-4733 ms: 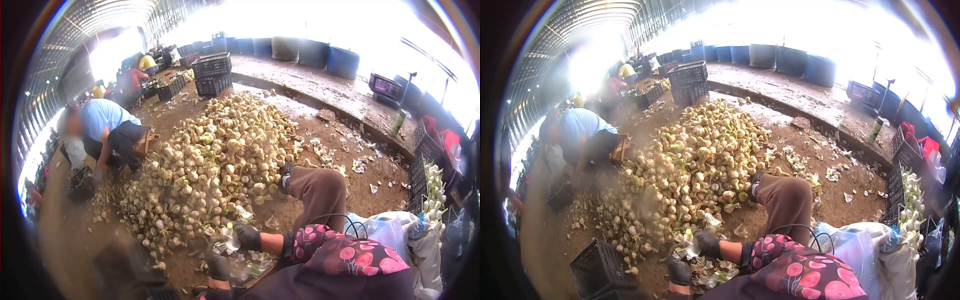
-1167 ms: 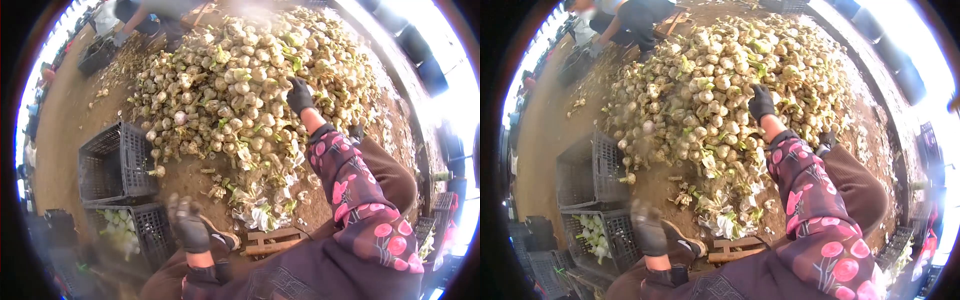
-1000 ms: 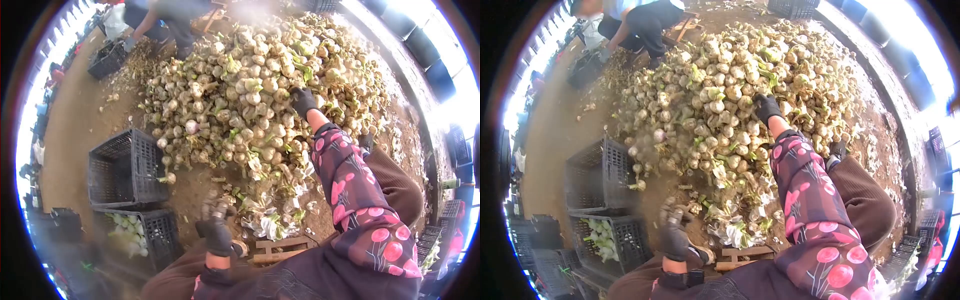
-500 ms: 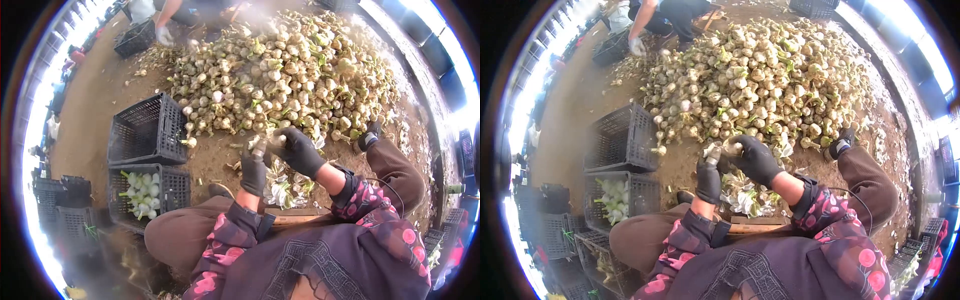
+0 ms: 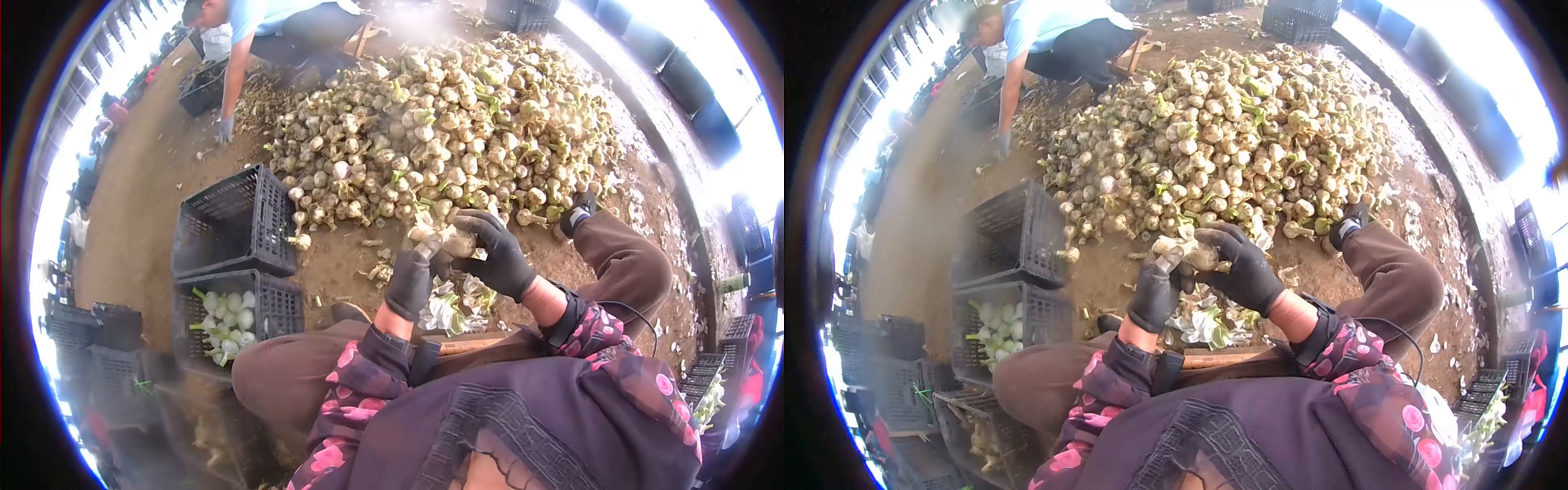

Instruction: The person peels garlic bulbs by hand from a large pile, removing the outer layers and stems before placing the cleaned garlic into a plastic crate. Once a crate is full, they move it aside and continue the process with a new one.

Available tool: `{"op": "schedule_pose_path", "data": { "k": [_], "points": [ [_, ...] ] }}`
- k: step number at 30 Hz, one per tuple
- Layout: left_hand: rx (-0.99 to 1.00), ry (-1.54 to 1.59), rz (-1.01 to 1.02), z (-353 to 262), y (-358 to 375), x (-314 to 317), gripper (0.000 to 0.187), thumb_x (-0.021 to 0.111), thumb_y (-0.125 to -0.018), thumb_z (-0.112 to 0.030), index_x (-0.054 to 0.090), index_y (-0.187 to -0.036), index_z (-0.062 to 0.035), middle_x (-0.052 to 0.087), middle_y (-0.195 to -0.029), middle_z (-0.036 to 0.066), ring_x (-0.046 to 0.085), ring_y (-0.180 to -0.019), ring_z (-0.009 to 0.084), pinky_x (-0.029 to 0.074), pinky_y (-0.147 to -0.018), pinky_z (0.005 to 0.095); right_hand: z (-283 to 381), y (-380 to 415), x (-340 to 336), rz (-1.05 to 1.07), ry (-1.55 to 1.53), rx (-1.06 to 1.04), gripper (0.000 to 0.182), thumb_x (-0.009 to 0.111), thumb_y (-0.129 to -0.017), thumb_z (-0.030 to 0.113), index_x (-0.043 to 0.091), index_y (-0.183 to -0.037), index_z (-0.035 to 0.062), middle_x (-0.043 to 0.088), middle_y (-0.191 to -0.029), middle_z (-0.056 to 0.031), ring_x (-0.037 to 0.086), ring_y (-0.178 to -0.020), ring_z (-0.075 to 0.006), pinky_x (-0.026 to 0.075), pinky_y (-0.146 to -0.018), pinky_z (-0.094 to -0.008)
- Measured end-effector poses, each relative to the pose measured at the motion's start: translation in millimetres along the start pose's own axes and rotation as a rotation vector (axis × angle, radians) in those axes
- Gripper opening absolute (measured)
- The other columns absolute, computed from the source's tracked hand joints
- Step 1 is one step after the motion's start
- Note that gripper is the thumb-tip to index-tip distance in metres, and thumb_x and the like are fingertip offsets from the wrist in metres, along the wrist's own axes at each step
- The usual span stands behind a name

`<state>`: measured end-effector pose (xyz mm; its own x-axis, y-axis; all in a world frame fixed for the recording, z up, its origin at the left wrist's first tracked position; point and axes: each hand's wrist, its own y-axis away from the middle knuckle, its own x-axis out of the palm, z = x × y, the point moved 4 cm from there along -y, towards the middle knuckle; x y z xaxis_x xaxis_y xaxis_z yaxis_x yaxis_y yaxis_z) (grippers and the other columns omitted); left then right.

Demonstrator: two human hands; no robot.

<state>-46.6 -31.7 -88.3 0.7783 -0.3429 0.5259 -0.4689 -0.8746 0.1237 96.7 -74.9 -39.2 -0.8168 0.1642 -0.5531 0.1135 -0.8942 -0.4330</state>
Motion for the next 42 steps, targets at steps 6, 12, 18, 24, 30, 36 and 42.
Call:
{"op": "schedule_pose_path", "data": {
  "k": [6, 12, 18, 24, 30, 36, 42],
  "points": [
    [0.058, -0.111, 0.029, -5, -7, 7, 0.027, 0.05, -0.088, -0.016, 0.054, -0.112, -0.0054, 0.059, -0.077, 0.003, 0.054, -0.059, 0.0135, 0.045, -0.053, 0.0252, 2, 6, 0, -0.069, 0.16, -0.037, 0.051, 0.077, -0.069, 0.008, 0.056, -0.115, 0.0081, 0.053, -0.119, -0.0144, 0.053, -0.111, -0.0278, 0.047, -0.089, -0.0339],
    [-0.077, 0.231, 0.068, 3, -5, 0, 0.033, 0.042, -0.084, -0.003, 0.051, -0.116, -0.0046, 0.061, -0.092, 0.005, 0.057, -0.073, 0.0107, 0.046, -0.056, 0.0248, -27, 10, 20, 0.06, -1.211, 0.566, 0.035, 0.055, -0.091, 0.019, 0.047, -0.121, 0.0053, 0.06, -0.095, -0.0052, 0.061, -0.075, -0.0146, 0.049, -0.061, -0.0251],
    [0.421, -0.58, 0.123, 3, 1, 26, 0.044, 0.038, -0.077, 0.003, 0.054, -0.118, -0.0018, 0.064, -0.09, 0.01, 0.058, -0.067, 0.0143, 0.048, -0.062, 0.0259, -70, 19, 36, -0.174, -0.308, 0.269, 0.047, 0.036, -0.097, 0.041, 0.047, -0.121, 0.0016, 0.059, -0.102, -0.0084, 0.057, -0.087, -0.0124, 0.047, -0.072, -0.0246],
    [0.096, -0.352, 0.008, 21, -2, 4, 0.03, 0.041, -0.079, -0.006, 0.063, -0.099, -0.0014, 0.065, -0.078, 0.011, 0.058, -0.06, 0.0202, 0.048, -0.059, 0.0299, -44, 14, 28, -0.259, -1.333, 0.797, 0.037, 0.052, -0.092, 0.041, 0.053, -0.1, 0.0047, 0.061, -0.086, -0.008, 0.063, -0.077, -0.0194, 0.053, -0.066, -0.0293],
    [-0.426, -1.523, 0.238, 75, -6, -22, 0.056, 0.057, -0.076, -0.03, 0.047, -0.126, -0.0071, 0.057, -0.114, 0.024, 0.056, -0.106, 0.0367, 0.045, -0.09, 0.0412, -15, 5, -1, 0.075, -0.987, 0.423, 0.044, 0.043, -0.095, 0.041, 0.05, -0.118, 0.004, 0.06, -0.092, -0.0042, 0.061, -0.076, -0.01, 0.051, -0.061, -0.0235],
    [-0.34, -0.363, 0.123, 48, -12, -15, 0.071, 0.057, -0.084, -0.013, 0.019, -0.143, -0.0151, 0.055, -0.117, 0.015, 0.06, -0.101, 0.0249, 0.054, -0.076, 0.0374, -67, 24, 13, -0.125, -1.185, 0.687, 0.03, 0.042, -0.098, 0.028, 0.05, -0.119, 0.0078, 0.058, -0.096, -0.0042, 0.059, -0.084, -0.0141, 0.051, -0.071, -0.026],
    [-0.13, 0.108, 0.106, 46, -6, 17, 0.068, 0.05, -0.084, 0.006, 0.018, -0.142, -0.013, 0.053, -0.116, 0.009, 0.059, -0.1, 0.0197, 0.052, -0.082, 0.0301, -65, 15, 20, 0.007, -0.766, 0.612, 0.024, 0.049, -0.096, 0.022, 0.054, -0.115, 0.0086, 0.062, -0.093, -0.0022, 0.057, -0.073, -0.0106, 0.048, -0.064, -0.0249]
  ]
}}
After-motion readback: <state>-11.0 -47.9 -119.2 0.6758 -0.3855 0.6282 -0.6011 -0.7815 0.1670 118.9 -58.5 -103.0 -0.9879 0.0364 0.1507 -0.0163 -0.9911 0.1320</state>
